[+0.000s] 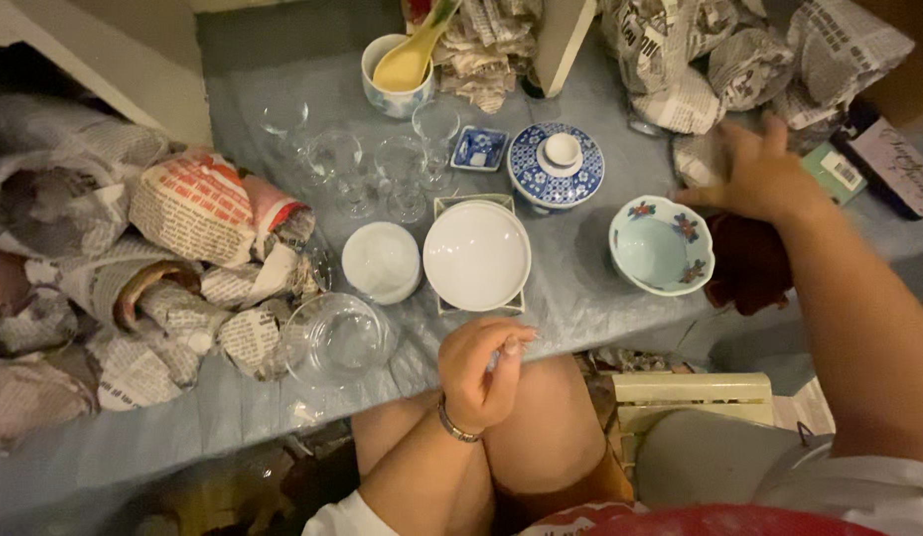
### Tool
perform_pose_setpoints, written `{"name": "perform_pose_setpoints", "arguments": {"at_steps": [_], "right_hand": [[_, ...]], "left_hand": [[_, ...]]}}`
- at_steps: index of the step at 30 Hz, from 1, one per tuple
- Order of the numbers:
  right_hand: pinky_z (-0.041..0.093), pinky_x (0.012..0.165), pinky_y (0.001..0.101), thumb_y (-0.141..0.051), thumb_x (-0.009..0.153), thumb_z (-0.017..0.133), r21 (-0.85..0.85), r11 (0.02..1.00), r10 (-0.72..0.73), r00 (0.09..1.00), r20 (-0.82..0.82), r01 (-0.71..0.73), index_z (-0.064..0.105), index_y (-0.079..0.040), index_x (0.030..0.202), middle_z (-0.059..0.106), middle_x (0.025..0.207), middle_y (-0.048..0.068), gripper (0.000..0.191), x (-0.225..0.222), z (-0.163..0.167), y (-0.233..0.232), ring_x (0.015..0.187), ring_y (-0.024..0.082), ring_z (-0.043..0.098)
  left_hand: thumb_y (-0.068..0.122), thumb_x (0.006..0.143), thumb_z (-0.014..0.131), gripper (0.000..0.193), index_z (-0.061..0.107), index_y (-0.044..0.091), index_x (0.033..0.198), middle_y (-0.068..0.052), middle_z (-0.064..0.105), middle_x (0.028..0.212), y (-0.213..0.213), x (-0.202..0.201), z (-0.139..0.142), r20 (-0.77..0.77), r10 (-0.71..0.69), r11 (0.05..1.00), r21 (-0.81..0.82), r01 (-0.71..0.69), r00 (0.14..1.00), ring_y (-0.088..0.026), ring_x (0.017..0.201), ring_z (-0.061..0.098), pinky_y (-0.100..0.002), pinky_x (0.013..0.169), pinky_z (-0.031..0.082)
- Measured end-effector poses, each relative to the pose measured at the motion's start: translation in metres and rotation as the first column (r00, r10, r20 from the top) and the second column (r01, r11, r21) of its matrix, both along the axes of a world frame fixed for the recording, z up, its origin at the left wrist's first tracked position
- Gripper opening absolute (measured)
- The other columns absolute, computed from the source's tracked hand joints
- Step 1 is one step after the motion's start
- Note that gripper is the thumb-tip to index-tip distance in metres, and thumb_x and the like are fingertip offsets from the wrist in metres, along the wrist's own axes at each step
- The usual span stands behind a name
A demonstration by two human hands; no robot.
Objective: The person sits on the floor and unwraps ceramic bowls and cups from newspaper. They dip the ceramics in a bucket of water, wipe them with a brown cloth, and wrap them again in newspaper, placing wrapped pieces on the table.
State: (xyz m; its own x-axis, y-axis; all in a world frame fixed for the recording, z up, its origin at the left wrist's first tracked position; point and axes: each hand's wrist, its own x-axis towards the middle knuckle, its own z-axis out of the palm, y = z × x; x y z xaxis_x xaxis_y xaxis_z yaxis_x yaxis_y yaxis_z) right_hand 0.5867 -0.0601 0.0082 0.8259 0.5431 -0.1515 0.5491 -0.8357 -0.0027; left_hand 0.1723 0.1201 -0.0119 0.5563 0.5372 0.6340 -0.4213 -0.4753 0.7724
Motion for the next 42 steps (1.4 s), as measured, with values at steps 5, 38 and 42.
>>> {"name": "perform_pose_setpoints", "arguments": {"at_steps": [5, 38, 42], "right_hand": [[0.04, 0.11, 0.0559, -0.072, 0.069, 0.076, -0.075, 0.994, 0.076, 0.997, -0.002, -0.076, 0.03, -0.011, 0.164, 0.03, 0.163, 0.027, 0.122, 0.0, 0.007, 0.005, 0.139, 0.051, 0.044], [0.041, 0.094, 0.0497, -0.04, 0.061, 0.082, 0.182, 0.525, 0.753, 0.553, 0.355, -0.831, 0.072, -0.021, 0.113, 0.066, 0.116, 0.006, 0.056, -0.203, 0.056, 0.033, 0.111, 0.03, 0.061], [0.045, 0.103, 0.0514, -0.053, 0.061, 0.083, 0.138, 0.81, 0.472, 0.774, 0.422, -0.57, 0.065, -0.015, 0.136, 0.059, 0.14, 0.019, 0.086, -0.195, 0.073, -0.007, 0.124, 0.037, 0.056]], "left_hand": [[0.002, 0.094, 0.062, 0.01, 0.069, 0.003, 0.102, -0.011, 0.073, 0.091, -0.002, 0.003, 0.004, -0.021, 0.12, 0.99, 0.076, -0.118, 0.993, -0.026, 0.079, 0.072, -0.035, 0.072, 0.056], [0.008, 0.097, 0.069, 0.021, 0.069, 0.011, 0.118, -0.002, 0.065, 0.069, -0.003, 0.006, 0.011, -0.331, 0.164, 0.975, -0.09, -0.204, 0.929, -0.014, 0.055, 0.06, -0.029, 0.054, 0.047], [0.009, 0.097, 0.068, 0.021, 0.069, 0.011, 0.118, -0.002, 0.067, 0.07, 0.0, 0.005, 0.012, -0.333, 0.105, 0.982, -0.113, -0.15, 0.937, -0.013, 0.055, 0.061, -0.028, 0.054, 0.048]]}}
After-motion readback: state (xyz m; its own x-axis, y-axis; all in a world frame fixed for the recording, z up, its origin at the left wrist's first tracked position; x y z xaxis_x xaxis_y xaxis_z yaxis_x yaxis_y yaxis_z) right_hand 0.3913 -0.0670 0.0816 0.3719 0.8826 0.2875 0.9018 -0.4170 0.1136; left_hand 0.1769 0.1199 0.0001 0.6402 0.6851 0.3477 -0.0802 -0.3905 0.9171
